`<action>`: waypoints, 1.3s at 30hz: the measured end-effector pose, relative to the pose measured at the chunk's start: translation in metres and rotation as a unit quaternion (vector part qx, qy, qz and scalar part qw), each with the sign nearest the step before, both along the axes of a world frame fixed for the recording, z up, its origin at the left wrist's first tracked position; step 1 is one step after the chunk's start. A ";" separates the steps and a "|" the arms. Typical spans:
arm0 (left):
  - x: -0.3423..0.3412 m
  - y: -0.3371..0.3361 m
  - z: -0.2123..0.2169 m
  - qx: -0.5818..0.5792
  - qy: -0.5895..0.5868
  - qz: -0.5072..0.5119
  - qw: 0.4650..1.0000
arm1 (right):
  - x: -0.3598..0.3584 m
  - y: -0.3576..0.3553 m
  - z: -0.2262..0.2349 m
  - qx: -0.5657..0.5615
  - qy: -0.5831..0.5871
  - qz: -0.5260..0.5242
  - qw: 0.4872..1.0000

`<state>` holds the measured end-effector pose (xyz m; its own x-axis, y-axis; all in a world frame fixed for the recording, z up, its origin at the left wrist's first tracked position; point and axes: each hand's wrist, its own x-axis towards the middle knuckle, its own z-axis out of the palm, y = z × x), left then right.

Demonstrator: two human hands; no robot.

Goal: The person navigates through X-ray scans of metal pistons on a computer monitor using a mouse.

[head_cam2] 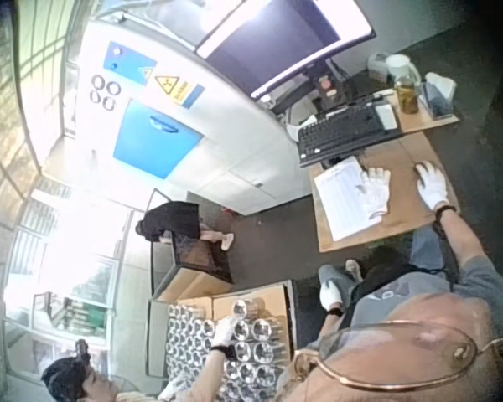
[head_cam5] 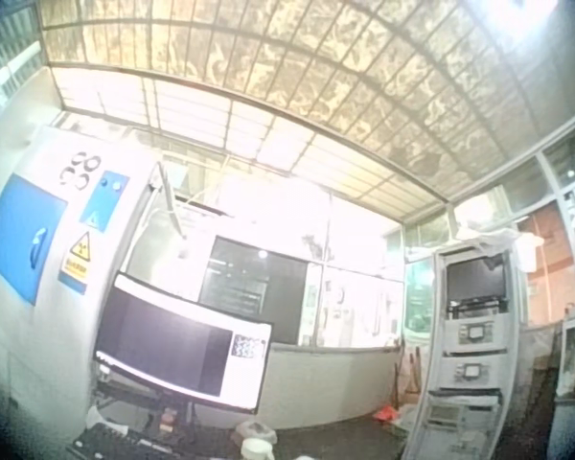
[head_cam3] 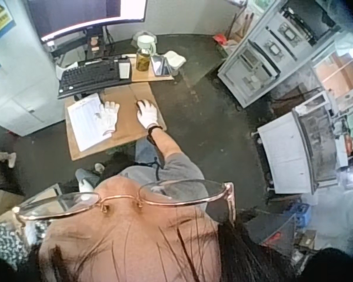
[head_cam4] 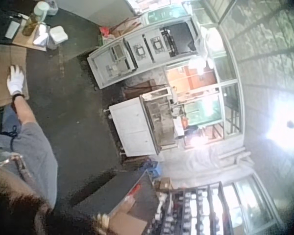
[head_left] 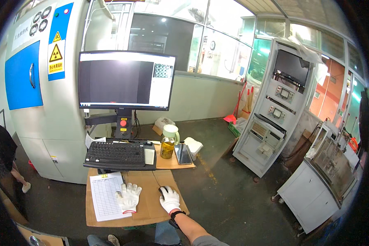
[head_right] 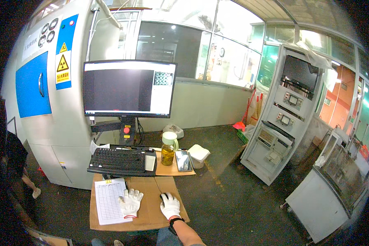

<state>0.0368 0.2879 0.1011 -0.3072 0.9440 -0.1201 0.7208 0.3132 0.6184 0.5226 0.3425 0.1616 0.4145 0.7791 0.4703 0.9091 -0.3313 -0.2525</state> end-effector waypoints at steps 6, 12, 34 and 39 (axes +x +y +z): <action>0.001 0.000 0.003 0.005 0.018 -0.008 1.000 | 0.001 0.001 -0.003 0.010 -0.017 -0.007 1.000; -0.022 0.010 -0.059 0.031 0.121 -0.010 0.992 | -0.001 0.004 0.000 0.004 -0.007 -0.002 1.000; 0.004 0.005 0.009 -0.015 0.074 -0.003 0.997 | -0.001 0.002 0.005 -0.005 -0.012 0.003 1.000; 0.010 0.006 0.020 -0.022 0.084 0.007 0.996 | -0.004 0.008 0.008 0.003 -0.006 0.006 1.000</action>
<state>0.0466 0.2940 0.1207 -0.3403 0.9341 -0.1080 0.8078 0.3492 0.4749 0.5183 0.3501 0.1697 0.4004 0.7811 0.4792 0.9156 -0.3197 -0.2438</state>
